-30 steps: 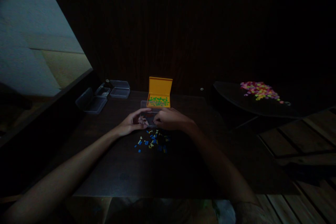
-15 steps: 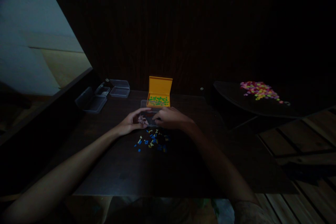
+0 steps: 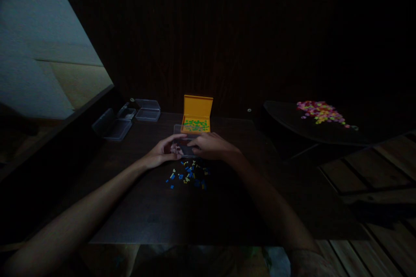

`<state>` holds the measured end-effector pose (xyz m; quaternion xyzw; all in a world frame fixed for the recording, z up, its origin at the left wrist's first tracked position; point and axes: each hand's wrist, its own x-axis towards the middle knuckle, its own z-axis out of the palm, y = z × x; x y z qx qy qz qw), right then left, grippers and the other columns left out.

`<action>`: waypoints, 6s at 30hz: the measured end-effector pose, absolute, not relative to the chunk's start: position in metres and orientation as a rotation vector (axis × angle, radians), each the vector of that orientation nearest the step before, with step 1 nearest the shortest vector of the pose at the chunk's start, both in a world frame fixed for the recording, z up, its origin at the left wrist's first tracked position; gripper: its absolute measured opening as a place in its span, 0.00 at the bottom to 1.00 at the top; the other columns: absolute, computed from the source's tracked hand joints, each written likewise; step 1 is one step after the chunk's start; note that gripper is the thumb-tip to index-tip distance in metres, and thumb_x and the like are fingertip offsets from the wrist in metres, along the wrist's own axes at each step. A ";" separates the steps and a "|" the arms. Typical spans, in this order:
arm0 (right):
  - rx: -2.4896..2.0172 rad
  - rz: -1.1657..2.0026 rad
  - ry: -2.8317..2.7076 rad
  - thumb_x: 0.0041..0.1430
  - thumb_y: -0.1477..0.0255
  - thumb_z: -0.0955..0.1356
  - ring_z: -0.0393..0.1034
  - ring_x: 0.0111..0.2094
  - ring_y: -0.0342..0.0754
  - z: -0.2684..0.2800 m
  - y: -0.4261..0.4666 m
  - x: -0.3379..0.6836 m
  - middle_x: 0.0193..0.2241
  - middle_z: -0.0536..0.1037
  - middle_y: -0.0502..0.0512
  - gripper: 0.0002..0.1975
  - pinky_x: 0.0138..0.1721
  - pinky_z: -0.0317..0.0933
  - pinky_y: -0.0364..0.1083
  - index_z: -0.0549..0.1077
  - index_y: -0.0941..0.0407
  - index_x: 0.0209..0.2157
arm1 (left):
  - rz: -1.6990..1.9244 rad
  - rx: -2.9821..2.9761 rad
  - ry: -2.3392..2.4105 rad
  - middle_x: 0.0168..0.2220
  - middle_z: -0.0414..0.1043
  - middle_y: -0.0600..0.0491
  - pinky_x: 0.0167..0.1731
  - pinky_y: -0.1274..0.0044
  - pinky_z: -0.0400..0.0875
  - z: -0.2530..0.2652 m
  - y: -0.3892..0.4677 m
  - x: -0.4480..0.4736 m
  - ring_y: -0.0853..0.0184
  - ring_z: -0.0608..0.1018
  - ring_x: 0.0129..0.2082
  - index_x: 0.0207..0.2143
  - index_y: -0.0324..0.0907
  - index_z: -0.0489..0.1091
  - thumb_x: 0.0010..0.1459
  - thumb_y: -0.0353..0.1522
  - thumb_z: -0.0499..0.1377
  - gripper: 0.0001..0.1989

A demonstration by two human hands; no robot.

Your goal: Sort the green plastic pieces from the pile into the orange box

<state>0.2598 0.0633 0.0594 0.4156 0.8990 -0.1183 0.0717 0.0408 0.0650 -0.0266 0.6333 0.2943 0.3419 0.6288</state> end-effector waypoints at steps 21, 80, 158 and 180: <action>1.267 -0.422 2.802 0.60 0.71 0.63 0.69 0.31 0.44 0.082 0.055 0.270 0.33 0.80 0.52 0.13 0.32 0.53 0.41 0.78 0.53 0.41 | 0.790 1.429 0.648 0.33 0.71 0.54 0.40 0.72 0.68 -0.027 0.066 0.041 0.69 0.74 0.32 0.59 0.41 0.60 0.48 0.30 0.67 0.35; 1.581 -0.529 2.755 0.63 0.68 0.63 0.69 0.34 0.45 0.001 -0.001 0.275 0.32 0.77 0.52 0.09 0.37 0.54 0.43 0.74 0.54 0.40 | 0.802 1.401 0.663 0.27 0.68 0.59 0.38 0.75 0.67 -0.029 0.067 0.041 0.71 0.74 0.31 0.59 0.38 0.59 0.47 0.29 0.68 0.37; 1.195 -0.286 2.835 0.55 0.74 0.68 0.69 0.34 0.46 0.054 0.070 0.244 0.33 0.79 0.52 0.09 0.32 0.53 0.42 0.79 0.52 0.36 | 0.828 1.460 0.607 0.35 0.71 0.54 0.36 0.76 0.67 -0.026 0.066 0.042 0.70 0.72 0.32 0.57 0.42 0.62 0.47 0.31 0.68 0.34; 1.264 -0.211 2.763 0.57 0.75 0.65 0.71 0.34 0.47 0.056 0.071 0.246 0.34 0.80 0.54 0.10 0.31 0.53 0.43 0.79 0.54 0.35 | 0.805 1.455 0.609 0.29 0.70 0.56 0.36 0.75 0.68 -0.027 0.067 0.041 0.70 0.74 0.30 0.58 0.40 0.60 0.48 0.30 0.67 0.35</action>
